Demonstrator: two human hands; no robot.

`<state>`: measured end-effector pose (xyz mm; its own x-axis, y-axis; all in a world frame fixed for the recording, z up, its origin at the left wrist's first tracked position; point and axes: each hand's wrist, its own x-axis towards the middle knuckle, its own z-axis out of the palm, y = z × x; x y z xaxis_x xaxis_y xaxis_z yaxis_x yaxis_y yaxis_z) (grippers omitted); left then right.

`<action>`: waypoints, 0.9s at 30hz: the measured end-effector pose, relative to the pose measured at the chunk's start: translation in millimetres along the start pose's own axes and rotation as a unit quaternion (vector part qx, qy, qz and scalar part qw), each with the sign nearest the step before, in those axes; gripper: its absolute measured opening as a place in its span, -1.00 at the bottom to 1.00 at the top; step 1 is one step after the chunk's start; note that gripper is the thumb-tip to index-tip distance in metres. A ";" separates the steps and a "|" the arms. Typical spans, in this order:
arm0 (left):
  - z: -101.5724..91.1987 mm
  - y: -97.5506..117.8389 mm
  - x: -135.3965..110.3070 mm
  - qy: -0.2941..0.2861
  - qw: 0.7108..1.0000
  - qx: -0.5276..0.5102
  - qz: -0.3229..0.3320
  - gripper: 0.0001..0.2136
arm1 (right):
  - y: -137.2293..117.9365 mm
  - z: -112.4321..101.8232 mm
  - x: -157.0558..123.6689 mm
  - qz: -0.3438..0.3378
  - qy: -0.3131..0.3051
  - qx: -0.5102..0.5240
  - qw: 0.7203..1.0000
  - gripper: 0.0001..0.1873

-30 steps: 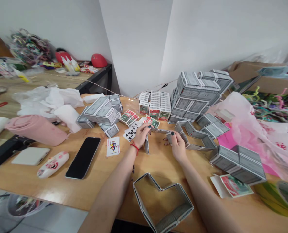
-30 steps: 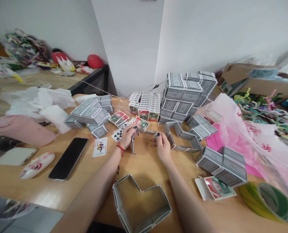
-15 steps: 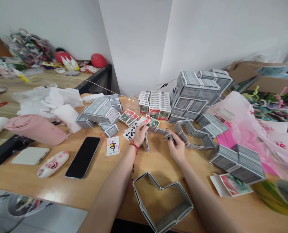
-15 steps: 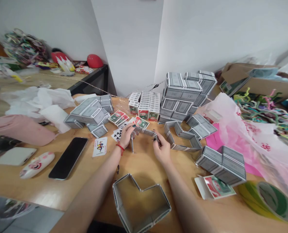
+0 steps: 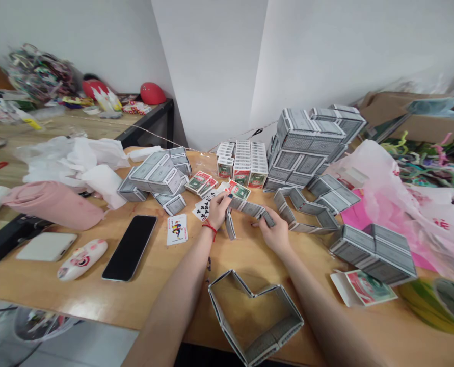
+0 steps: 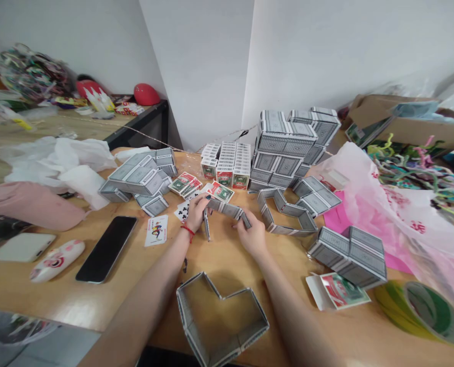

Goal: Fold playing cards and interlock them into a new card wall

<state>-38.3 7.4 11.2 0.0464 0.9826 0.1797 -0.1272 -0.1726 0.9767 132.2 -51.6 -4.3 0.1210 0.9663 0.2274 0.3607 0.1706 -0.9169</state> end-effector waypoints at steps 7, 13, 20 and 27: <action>-0.4 1.5 -0.5 -0.015 1.000 -0.010 -0.008 -0.75 | -6.0 -2.9 -0.2 0.015 -0.023 0.021 0.999 -0.79; -0.1 -0.6 -0.1 -0.023 1.000 0.004 0.000 -0.75 | -4.2 -2.3 -0.5 0.014 -0.030 0.024 0.999 -0.83; -0.7 -4.5 0.5 -0.044 0.999 0.026 0.014 -0.75 | 1.4 -2.5 0.2 -0.029 -0.012 -0.028 0.999 -0.70; 5.0 2.5 -3.4 -0.072 0.997 0.014 -0.010 -0.75 | -0.1 -0.8 1.3 -0.063 0.034 -0.038 0.997 -0.53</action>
<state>-33.8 3.3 13.6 0.1910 0.9664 0.1723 -0.0977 -0.1559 0.9829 133.1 -50.5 -3.7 0.1312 0.9228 0.3623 0.4464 0.2713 -0.8527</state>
